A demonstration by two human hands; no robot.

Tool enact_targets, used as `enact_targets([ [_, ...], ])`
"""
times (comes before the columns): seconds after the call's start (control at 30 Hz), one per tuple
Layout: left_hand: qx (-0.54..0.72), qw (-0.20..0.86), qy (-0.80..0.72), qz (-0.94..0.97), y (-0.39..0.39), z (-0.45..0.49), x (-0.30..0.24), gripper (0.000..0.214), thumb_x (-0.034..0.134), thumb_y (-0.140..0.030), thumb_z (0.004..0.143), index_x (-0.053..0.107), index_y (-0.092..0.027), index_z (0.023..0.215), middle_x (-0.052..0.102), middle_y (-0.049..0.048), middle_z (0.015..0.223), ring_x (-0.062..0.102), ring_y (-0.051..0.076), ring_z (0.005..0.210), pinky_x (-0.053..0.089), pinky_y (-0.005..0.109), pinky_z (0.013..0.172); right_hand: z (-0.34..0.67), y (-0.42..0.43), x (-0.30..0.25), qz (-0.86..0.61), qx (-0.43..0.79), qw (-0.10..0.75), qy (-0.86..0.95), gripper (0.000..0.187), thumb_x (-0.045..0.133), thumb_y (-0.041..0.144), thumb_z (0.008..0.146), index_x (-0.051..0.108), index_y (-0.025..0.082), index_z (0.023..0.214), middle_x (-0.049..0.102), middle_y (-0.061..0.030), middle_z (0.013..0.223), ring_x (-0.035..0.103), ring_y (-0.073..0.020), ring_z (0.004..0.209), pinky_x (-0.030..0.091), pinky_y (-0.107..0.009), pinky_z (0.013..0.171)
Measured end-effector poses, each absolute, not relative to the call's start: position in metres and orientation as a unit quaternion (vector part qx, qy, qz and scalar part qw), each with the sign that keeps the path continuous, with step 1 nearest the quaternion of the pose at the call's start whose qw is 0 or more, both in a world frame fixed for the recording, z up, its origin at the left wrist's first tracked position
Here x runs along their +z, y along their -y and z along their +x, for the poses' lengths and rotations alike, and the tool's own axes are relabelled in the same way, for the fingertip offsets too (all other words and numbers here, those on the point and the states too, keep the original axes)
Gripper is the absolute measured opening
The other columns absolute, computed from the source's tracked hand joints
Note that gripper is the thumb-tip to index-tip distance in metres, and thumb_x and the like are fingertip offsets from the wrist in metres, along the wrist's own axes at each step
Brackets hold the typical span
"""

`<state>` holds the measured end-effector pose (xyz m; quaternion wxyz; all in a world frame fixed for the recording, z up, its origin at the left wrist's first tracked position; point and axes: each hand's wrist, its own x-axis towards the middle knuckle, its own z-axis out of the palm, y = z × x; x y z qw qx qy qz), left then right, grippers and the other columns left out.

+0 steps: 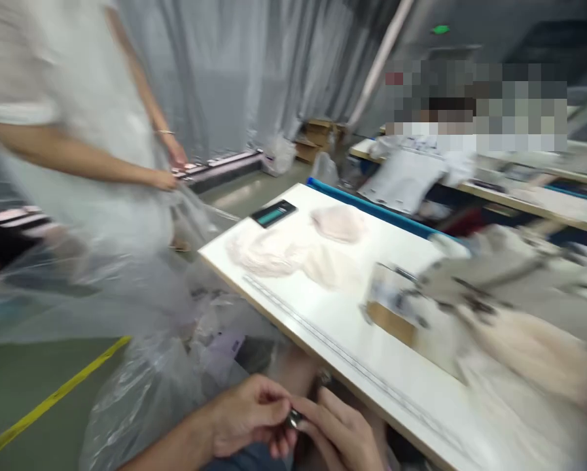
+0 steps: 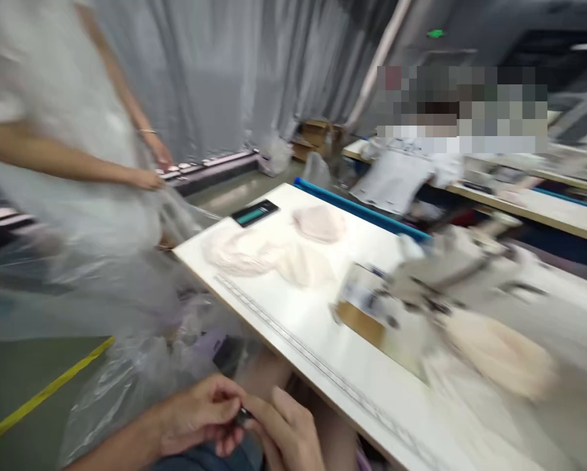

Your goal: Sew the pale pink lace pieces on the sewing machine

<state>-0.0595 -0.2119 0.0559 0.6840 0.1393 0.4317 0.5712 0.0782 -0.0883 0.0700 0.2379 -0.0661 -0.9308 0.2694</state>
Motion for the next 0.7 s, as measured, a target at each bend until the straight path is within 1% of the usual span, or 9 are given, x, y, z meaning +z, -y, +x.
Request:
enact_targets([
  [0.03,0.572,0.687,-0.426,0.139,0.212,-0.061,0.058,0.045,0.073,-0.056,0.065,0.065,-0.014,0.079,0.061,0.0020,0.065,0.053,0.009,0.052,0.040,0.019,0.052,0.080,0.089,0.074,-0.057,0.272,0.236,0.931,0.026,0.044,0.030,0.095,0.064,0.022,0.109,0.052,-0.0021,0.068,0.055,-0.0137,0.061,0.046,-0.020,0.054],
  [0.07,0.564,0.696,-0.420,0.146,0.212,-0.064,0.059,0.040,0.074,-0.052,0.067,0.065,-0.015,0.081,0.061,0.0011,0.067,0.055,0.009,0.055,0.040,0.018,0.054,0.081,0.089,0.077,-0.040,0.286,0.206,0.935,0.026,0.041,0.027,0.096,0.061,0.023,0.112,0.049,-0.0002,0.066,0.052,-0.0122,0.059,0.043,-0.020,0.053],
  [0.1,0.558,0.700,-0.417,0.156,0.211,-0.066,0.061,0.037,0.075,-0.048,0.068,0.065,-0.015,0.081,0.061,0.0012,0.068,0.055,0.009,0.057,0.041,0.019,0.055,0.081,0.087,0.080,-0.026,0.302,0.201,0.932,0.027,0.039,0.026,0.097,0.059,0.022,0.115,0.046,0.0007,0.065,0.048,-0.0117,0.057,0.040,-0.021,0.052],
  [0.17,0.554,0.690,-0.421,0.200,0.207,-0.071,0.065,0.035,0.076,-0.044,0.067,0.065,-0.015,0.083,0.061,0.0020,0.071,0.057,0.011,0.061,0.043,0.020,0.057,0.084,0.083,0.086,-0.028,0.340,0.204,0.918,0.025,0.040,0.024,0.097,0.052,0.019,0.119,0.049,0.0008,0.069,0.046,-0.0115,0.060,0.038,-0.021,0.055],
  [0.27,0.531,0.672,-0.446,0.259,0.201,-0.070,0.073,0.031,0.075,-0.040,0.070,0.065,-0.015,0.085,0.060,0.0013,0.072,0.058,0.013,0.063,0.044,0.022,0.059,0.094,0.082,0.090,-0.051,0.379,0.191,0.904,0.017,0.043,0.021,0.096,0.049,0.018,0.111,0.054,-0.0003,0.078,0.048,-0.0110,0.068,0.038,-0.021,0.062],
  [0.33,0.510,0.660,-0.470,0.289,0.198,-0.066,0.077,0.027,0.073,-0.038,0.072,0.065,-0.016,0.084,0.059,0.0009,0.071,0.058,0.013,0.064,0.044,0.022,0.059,0.102,0.083,0.091,-0.058,0.368,0.180,0.910,0.010,0.041,0.019,0.096,0.050,0.017,0.102,0.053,-0.0003,0.078,0.046,-0.0109,0.068,0.036,-0.021,0.062],
  [0.43,0.485,0.645,-0.490,0.329,0.194,-0.062,0.079,0.023,0.070,-0.037,0.075,0.065,-0.016,0.082,0.058,0.0014,0.071,0.057,0.014,0.065,0.044,0.021,0.058,0.110,0.085,0.090,-0.061,0.327,0.182,0.925,0.013,0.037,0.018,0.097,0.049,0.017,0.092,0.048,0.0000,0.073,0.042,-0.0115,0.065,0.033,-0.022,0.059],
  [0.6,0.466,0.638,-0.505,0.347,0.190,-0.057,0.078,0.030,0.066,-0.036,0.078,0.066,-0.020,0.103,0.060,0.0036,0.081,0.057,0.014,0.065,0.046,0.024,0.061,0.112,0.084,0.087,-0.066,0.294,0.187,0.935,0.017,0.032,0.017,0.097,0.047,0.016,0.088,0.049,-0.0006,0.072,0.040,-0.0123,0.062,0.032,-0.024,0.057],
  [0.7,0.449,0.627,-0.519,0.368,0.188,-0.056,0.077,0.024,0.063,-0.037,0.080,0.068,-0.018,0.094,0.060,0.0038,0.077,0.058,0.015,0.064,0.046,0.024,0.060,0.112,0.084,0.085,-0.068,0.280,0.195,0.937,0.017,0.032,0.017,0.097,0.046,0.017,0.088,0.050,-0.0005,0.072,0.041,-0.0127,0.062,0.031,-0.024,0.057],
])
